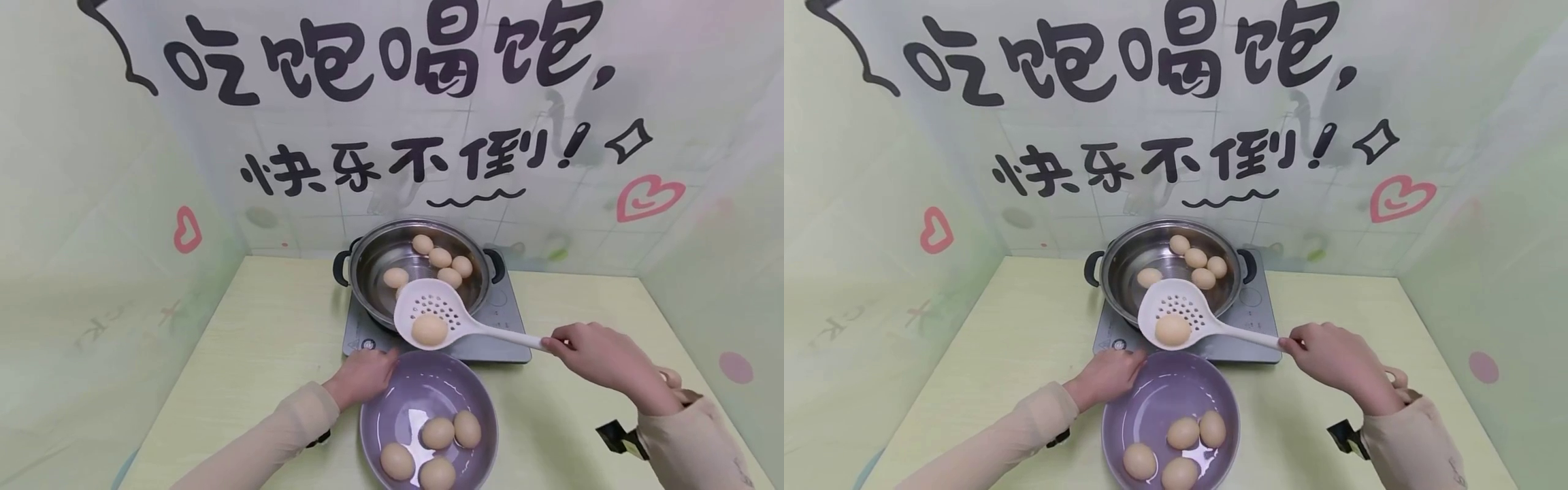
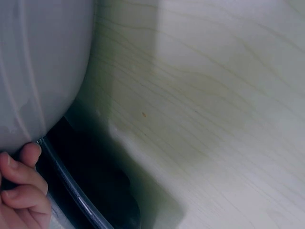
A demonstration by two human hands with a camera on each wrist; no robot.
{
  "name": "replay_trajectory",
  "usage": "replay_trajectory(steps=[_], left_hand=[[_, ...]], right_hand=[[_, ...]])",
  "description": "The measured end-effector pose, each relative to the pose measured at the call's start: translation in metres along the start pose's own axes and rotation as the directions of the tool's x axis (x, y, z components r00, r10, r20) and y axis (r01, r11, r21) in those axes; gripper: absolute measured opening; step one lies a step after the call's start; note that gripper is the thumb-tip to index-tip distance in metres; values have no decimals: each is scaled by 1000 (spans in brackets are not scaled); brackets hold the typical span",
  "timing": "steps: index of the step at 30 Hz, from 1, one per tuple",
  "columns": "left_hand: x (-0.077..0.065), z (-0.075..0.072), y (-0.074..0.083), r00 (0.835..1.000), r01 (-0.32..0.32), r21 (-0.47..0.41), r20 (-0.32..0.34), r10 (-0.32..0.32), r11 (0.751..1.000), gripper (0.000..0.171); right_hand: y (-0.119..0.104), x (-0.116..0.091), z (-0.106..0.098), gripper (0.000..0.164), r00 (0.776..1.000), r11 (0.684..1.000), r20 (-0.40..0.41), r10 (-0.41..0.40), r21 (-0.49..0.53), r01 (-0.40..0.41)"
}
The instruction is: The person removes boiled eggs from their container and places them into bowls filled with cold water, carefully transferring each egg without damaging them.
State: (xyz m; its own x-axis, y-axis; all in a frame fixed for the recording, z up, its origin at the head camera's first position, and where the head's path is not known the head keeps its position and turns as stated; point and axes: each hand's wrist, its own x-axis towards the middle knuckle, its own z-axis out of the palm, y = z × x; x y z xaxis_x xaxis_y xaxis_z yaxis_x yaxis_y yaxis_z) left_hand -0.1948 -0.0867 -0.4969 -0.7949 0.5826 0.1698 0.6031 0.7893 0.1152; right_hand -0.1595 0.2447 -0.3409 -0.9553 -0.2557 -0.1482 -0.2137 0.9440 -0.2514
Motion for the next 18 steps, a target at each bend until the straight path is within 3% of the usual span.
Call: replay_trajectory(steps=[10,18], left_hand=[[1,-4,0,996,30,-4,85,-29,1000,18],[1,-3,0,991,99,-66,98,-92,993,15]], right_hand=[[-3,-25,8,24,999,999,-25,-26,-27,25],[-4,-35,21,27,999,998,-20,-39,-47,38]])
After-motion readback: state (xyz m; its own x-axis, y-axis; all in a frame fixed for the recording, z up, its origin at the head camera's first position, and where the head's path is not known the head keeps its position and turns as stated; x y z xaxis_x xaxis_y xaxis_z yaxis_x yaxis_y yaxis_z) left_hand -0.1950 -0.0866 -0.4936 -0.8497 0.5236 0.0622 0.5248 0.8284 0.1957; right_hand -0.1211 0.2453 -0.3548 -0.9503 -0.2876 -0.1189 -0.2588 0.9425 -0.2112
